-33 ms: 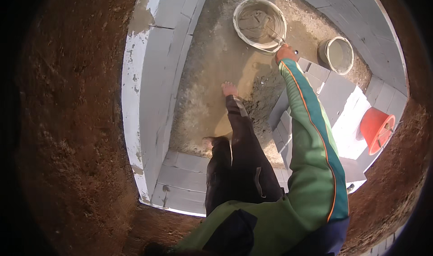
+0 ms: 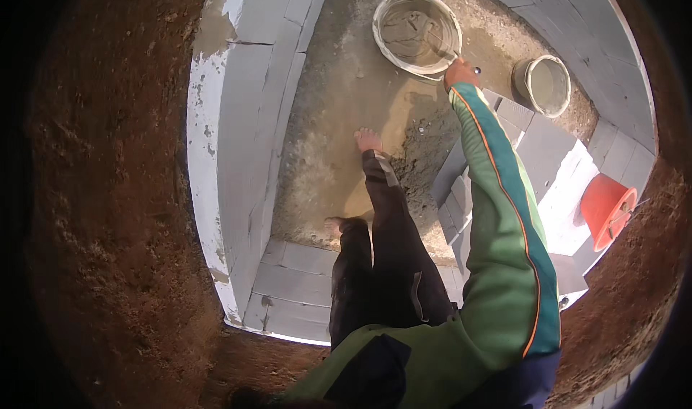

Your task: The person applies mortar to the edges of white bricks using a trowel and places them to build a wall structure inside a pit, tapping them into place with a hammer.

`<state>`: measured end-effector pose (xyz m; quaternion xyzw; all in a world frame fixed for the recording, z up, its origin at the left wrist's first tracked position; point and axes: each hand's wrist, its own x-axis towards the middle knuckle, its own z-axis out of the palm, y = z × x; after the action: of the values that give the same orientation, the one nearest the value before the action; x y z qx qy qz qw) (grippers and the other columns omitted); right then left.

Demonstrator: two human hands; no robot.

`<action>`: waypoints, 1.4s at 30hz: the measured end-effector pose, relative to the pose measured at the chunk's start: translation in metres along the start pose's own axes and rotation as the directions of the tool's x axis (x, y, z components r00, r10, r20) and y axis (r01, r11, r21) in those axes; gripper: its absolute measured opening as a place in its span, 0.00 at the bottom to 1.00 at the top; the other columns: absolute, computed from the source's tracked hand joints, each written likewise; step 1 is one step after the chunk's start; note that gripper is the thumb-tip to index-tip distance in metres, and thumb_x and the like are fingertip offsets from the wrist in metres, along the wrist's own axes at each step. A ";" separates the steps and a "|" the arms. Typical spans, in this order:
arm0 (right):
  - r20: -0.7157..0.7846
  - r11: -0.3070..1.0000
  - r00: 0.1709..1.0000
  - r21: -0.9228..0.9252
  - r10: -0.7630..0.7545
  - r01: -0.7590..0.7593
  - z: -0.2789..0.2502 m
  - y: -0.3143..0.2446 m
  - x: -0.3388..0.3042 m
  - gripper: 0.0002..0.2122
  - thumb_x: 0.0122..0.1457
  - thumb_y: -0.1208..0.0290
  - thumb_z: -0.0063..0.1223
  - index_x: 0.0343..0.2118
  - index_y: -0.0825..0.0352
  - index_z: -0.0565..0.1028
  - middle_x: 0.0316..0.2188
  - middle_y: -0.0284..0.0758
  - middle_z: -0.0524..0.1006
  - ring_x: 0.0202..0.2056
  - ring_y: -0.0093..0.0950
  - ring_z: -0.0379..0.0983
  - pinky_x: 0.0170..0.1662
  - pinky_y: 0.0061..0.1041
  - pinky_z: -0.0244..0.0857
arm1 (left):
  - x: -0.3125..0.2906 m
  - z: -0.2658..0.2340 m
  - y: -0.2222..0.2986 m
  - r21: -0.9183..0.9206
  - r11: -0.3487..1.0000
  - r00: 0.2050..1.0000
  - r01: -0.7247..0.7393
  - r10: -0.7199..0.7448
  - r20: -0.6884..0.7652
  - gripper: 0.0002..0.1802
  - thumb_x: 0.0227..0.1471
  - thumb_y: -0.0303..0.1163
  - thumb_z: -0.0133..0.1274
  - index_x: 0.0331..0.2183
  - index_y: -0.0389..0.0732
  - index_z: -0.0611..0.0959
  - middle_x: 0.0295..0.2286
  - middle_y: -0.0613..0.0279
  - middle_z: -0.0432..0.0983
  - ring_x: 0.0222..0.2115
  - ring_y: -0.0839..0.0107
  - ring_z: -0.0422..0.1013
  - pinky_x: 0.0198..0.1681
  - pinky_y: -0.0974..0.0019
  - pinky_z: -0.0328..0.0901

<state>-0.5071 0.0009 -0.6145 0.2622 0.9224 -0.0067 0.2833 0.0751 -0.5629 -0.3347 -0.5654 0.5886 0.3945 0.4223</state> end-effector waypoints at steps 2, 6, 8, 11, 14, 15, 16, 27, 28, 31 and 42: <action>-0.104 0.996 0.991 -0.043 -0.084 0.080 -0.014 -0.030 0.073 0.18 0.67 0.64 0.32 0.52 0.67 0.71 0.55 0.51 0.71 0.53 0.48 0.73 0.55 0.45 0.68 | 0.002 0.008 0.021 0.011 0.999 0.999 0.039 -0.039 -0.034 0.36 0.55 0.54 0.54 0.58 0.40 0.73 0.48 0.46 0.77 0.47 0.60 0.74 0.51 0.60 0.67; -0.169 0.942 0.979 -0.331 -0.112 0.051 0.026 -0.051 0.145 0.14 0.62 0.64 0.50 0.47 0.64 0.79 0.46 0.46 0.80 0.47 0.40 0.79 0.45 0.43 0.73 | 0.025 0.015 0.052 0.052 0.996 0.997 0.077 -0.075 -0.033 0.36 0.55 0.54 0.55 0.57 0.40 0.73 0.47 0.47 0.78 0.47 0.60 0.75 0.51 0.61 0.67; 0.085 0.899 0.978 -0.383 -0.192 0.210 0.049 -0.086 0.140 0.12 0.57 0.66 0.58 0.42 0.63 0.83 0.39 0.41 0.83 0.42 0.38 0.81 0.40 0.44 0.73 | 0.006 0.022 0.055 0.052 0.993 0.992 0.110 -0.106 -0.070 0.36 0.54 0.54 0.55 0.57 0.40 0.73 0.47 0.47 0.78 0.46 0.60 0.75 0.50 0.61 0.67; 0.519 0.761 0.791 -0.354 -0.324 0.544 0.148 -0.015 0.226 0.15 0.55 0.59 0.57 0.42 0.59 0.83 0.41 0.38 0.82 0.43 0.38 0.79 0.44 0.39 0.73 | 0.048 -0.003 0.086 0.137 0.987 0.995 0.085 -0.091 0.039 0.36 0.54 0.53 0.55 0.57 0.40 0.74 0.47 0.47 0.78 0.46 0.60 0.75 0.50 0.61 0.67; 0.661 0.296 0.429 -0.310 -0.616 0.903 0.163 -0.058 0.222 0.12 0.55 0.60 0.57 0.35 0.63 0.83 0.37 0.39 0.82 0.38 0.38 0.78 0.40 0.38 0.72 | 0.035 0.003 0.086 0.133 0.986 0.994 0.105 -0.109 0.026 0.36 0.54 0.53 0.56 0.57 0.40 0.74 0.47 0.48 0.78 0.46 0.61 0.75 0.50 0.61 0.67; 0.477 0.130 0.196 -0.167 -0.857 0.977 0.139 -0.062 0.204 0.11 0.55 0.63 0.58 0.32 0.66 0.82 0.33 0.40 0.82 0.34 0.38 0.78 0.37 0.37 0.72 | 0.032 0.006 0.084 0.129 0.986 0.994 0.106 -0.109 0.015 0.36 0.54 0.53 0.56 0.57 0.40 0.74 0.47 0.48 0.78 0.46 0.61 0.75 0.50 0.61 0.67; 0.367 0.293 0.281 -0.023 -0.887 0.956 0.110 -0.070 0.178 0.10 0.55 0.65 0.59 0.31 0.68 0.81 0.30 0.39 0.81 0.31 0.37 0.78 0.35 0.37 0.72 | 0.032 0.005 0.083 0.130 0.986 0.995 0.100 -0.102 0.009 0.36 0.54 0.53 0.56 0.57 0.40 0.74 0.47 0.48 0.78 0.46 0.61 0.75 0.50 0.61 0.67; 0.424 0.183 0.805 0.905 -0.415 -0.383 0.059 -0.059 0.049 0.09 0.58 0.69 0.60 0.40 0.62 0.75 0.22 0.27 0.72 0.18 0.19 0.67 0.19 0.24 0.62 | 0.021 0.002 0.076 0.136 0.987 0.996 0.089 -0.090 0.003 0.36 0.53 0.53 0.57 0.57 0.40 0.74 0.46 0.49 0.79 0.45 0.62 0.75 0.49 0.61 0.68; 0.382 0.111 0.821 0.922 -0.424 -0.372 0.057 -0.053 0.039 0.10 0.59 0.70 0.59 0.43 0.62 0.74 0.23 0.26 0.73 0.17 0.17 0.66 0.18 0.21 0.62 | 0.020 0.002 0.073 0.137 0.987 0.996 0.082 -0.084 0.007 0.36 0.53 0.53 0.57 0.57 0.40 0.74 0.46 0.49 0.79 0.45 0.62 0.75 0.49 0.61 0.68; 0.321 0.144 0.868 0.947 -0.378 -0.287 0.036 -0.038 0.001 0.10 0.57 0.74 0.57 0.43 0.61 0.75 0.23 0.27 0.73 0.18 0.19 0.66 0.19 0.22 0.62 | 0.011 0.011 0.049 0.105 0.992 0.998 0.068 -0.070 0.009 0.36 0.52 0.53 0.58 0.57 0.40 0.74 0.46 0.50 0.79 0.45 0.62 0.75 0.49 0.61 0.68; 0.363 0.433 0.662 0.899 -0.656 -0.064 -0.090 -0.012 -0.284 0.08 0.59 0.81 0.50 0.41 0.64 0.71 0.19 0.27 0.70 0.15 0.17 0.64 0.17 0.18 0.60 | 0.003 0.083 -0.250 0.495 0.841 0.975 -0.218 0.168 0.144 0.38 0.46 0.52 0.62 0.54 0.41 0.76 0.42 0.47 0.80 0.39 0.57 0.77 0.44 0.59 0.70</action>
<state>-0.3608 -0.1313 -0.3908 0.1599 0.6501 -0.6127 0.4200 0.3286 -0.4979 -0.3619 -0.3526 0.7048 0.2923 0.5417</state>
